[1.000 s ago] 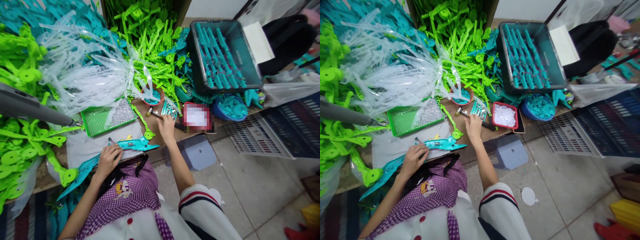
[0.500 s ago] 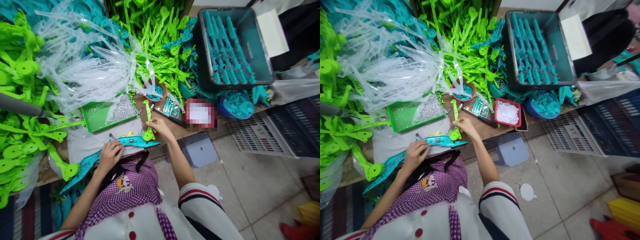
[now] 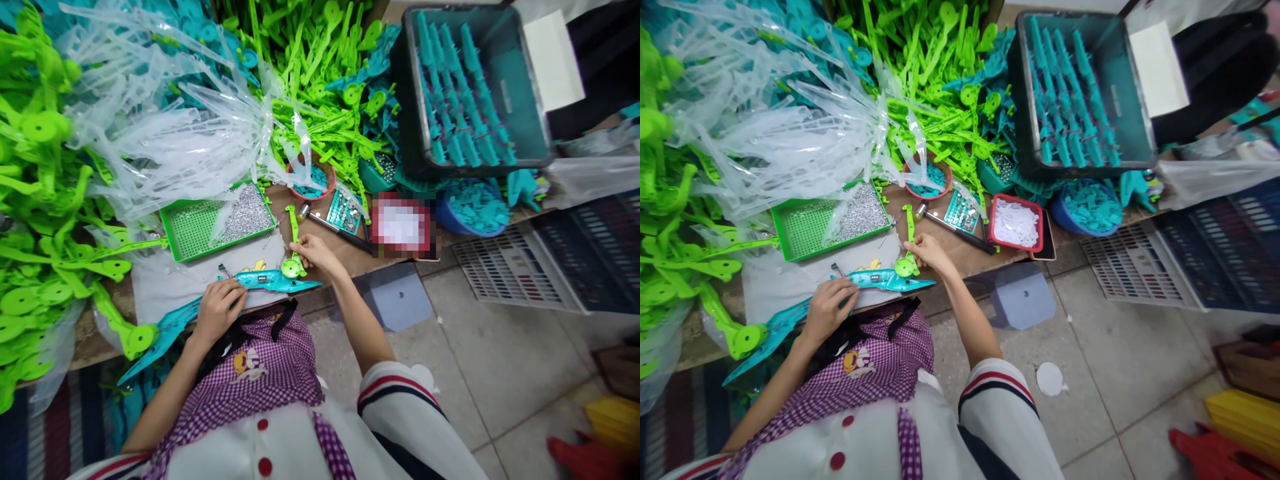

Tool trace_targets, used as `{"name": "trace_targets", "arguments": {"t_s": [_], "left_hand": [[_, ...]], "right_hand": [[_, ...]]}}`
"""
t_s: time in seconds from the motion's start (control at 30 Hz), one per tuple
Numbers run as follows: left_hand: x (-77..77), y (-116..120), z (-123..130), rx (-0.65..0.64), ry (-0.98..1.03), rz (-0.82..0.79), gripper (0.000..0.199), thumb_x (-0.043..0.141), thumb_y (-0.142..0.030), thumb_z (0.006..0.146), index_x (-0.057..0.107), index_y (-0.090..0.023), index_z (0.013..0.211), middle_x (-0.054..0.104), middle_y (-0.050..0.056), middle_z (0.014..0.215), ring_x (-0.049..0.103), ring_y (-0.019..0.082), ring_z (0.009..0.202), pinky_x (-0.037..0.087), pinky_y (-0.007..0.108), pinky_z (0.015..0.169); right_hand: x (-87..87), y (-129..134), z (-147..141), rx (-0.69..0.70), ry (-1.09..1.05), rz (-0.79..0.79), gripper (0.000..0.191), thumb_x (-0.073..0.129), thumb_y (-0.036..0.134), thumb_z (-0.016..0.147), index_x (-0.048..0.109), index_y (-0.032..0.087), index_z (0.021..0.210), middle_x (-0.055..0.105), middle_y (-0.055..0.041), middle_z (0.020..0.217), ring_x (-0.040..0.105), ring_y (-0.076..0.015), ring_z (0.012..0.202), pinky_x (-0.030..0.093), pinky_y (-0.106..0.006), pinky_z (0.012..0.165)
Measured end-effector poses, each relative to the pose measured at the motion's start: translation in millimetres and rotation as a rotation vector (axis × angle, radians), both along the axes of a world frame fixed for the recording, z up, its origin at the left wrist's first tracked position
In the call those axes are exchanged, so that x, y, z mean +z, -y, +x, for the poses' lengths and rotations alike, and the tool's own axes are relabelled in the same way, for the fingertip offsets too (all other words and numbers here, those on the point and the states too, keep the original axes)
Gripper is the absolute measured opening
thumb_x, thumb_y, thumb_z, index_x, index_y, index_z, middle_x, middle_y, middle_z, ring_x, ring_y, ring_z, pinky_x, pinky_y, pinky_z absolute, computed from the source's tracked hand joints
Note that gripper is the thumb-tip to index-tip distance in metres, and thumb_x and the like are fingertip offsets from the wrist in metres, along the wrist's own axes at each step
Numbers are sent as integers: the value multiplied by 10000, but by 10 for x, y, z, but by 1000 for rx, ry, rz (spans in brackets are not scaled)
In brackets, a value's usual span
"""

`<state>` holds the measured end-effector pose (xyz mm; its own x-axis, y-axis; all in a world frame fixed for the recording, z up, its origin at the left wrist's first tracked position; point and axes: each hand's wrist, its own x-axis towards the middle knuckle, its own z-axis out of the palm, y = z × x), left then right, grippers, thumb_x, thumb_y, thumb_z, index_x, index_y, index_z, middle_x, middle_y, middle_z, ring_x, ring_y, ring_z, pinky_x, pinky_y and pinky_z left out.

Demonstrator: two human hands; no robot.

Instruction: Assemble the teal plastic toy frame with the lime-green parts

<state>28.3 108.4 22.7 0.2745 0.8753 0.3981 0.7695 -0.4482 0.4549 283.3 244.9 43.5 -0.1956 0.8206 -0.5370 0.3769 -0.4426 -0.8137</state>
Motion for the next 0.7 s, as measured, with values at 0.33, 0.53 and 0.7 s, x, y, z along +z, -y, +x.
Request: {"name": "trace_targets", "arguments": {"t_s": [0.33, 0.53, 0.7], "left_hand": [[20, 25, 23, 1, -19, 11, 105, 576, -211, 925, 671, -213, 879, 719, 39, 881, 665, 200, 930, 489, 344, 830], [110, 48, 28, 28, 14, 50, 102, 584, -210, 915, 685, -207, 897, 700, 85, 1026, 660, 214, 958, 518, 367, 842], [378, -91, 179, -16, 68, 21, 164, 542, -240, 945, 699, -237, 994, 701, 60, 1007, 671, 187, 923, 543, 328, 834]], "right_hand": [[-15, 47, 14, 96, 142, 3, 247, 661, 296, 854, 433, 215, 800, 522, 110, 440, 474, -75, 330, 313, -176, 364], [209, 368, 22, -47, 331, 361, 389, 651, 430, 832, 531, 189, 1114, 681, -5, 739, 661, -181, 647, 502, -311, 685], [459, 824, -251, 279, -177, 403, 473, 612, 521, 838, 578, 238, 1216, 701, -64, 1011, 659, -187, 911, 510, -321, 827]]}}
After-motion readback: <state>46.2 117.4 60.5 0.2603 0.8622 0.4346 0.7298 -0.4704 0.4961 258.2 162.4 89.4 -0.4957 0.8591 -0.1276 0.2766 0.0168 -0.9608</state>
